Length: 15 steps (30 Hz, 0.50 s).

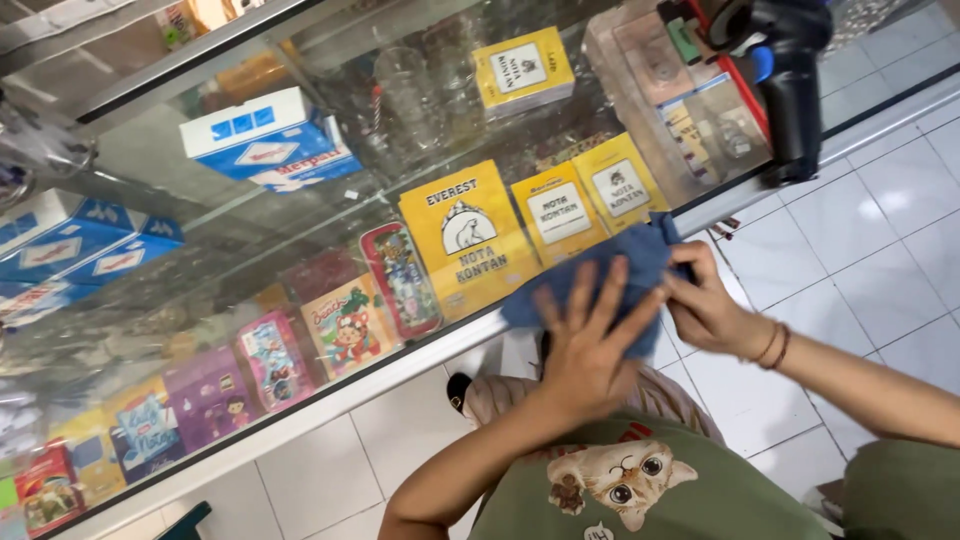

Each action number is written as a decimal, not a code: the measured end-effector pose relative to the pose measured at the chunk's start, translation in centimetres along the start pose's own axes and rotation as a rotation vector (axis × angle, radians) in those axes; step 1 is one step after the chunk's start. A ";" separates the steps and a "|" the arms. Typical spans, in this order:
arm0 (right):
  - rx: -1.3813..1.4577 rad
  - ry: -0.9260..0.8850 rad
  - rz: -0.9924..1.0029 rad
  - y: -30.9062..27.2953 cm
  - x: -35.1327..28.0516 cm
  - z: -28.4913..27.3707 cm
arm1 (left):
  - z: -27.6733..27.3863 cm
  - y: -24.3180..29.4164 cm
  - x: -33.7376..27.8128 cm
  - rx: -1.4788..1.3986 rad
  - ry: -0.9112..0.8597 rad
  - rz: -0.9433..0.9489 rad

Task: Organize stationery items and clean a display case.

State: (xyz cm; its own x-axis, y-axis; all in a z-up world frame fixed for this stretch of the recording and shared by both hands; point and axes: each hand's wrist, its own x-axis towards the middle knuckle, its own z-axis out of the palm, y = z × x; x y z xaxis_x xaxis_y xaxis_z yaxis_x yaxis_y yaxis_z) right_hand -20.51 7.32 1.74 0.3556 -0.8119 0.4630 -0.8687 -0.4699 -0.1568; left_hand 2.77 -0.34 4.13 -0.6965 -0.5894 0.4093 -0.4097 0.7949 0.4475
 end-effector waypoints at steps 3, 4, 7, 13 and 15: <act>0.470 0.217 0.198 -2.6 3.8 -3.5 | -3.3 1.9 3.1 -0.829 -0.201 0.091; 0.434 0.289 0.207 -3.4 5.0 -4.3 | -4.3 2.1 4.2 -0.945 -0.223 0.174; 0.408 0.413 0.308 -3.3 5.6 -6.3 | -6.4 1.6 6.4 -1.121 -0.291 0.274; 0.230 0.604 0.514 3.9 2.9 -12.4 | -8.5 -1.9 6.4 -0.533 -0.100 0.227; 0.134 0.668 0.609 7.4 2.9 -14.5 | -8.8 -3.2 6.4 -0.183 0.020 0.183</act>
State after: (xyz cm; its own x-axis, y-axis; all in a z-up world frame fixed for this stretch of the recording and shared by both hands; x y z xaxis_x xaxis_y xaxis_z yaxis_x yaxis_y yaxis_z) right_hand -30.92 6.45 14.56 -0.4610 -0.5833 0.6688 -0.7786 -0.0957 -0.6202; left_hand 4.81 -7.88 12.26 -0.7367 -0.4421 0.5118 -0.1630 0.8505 0.5001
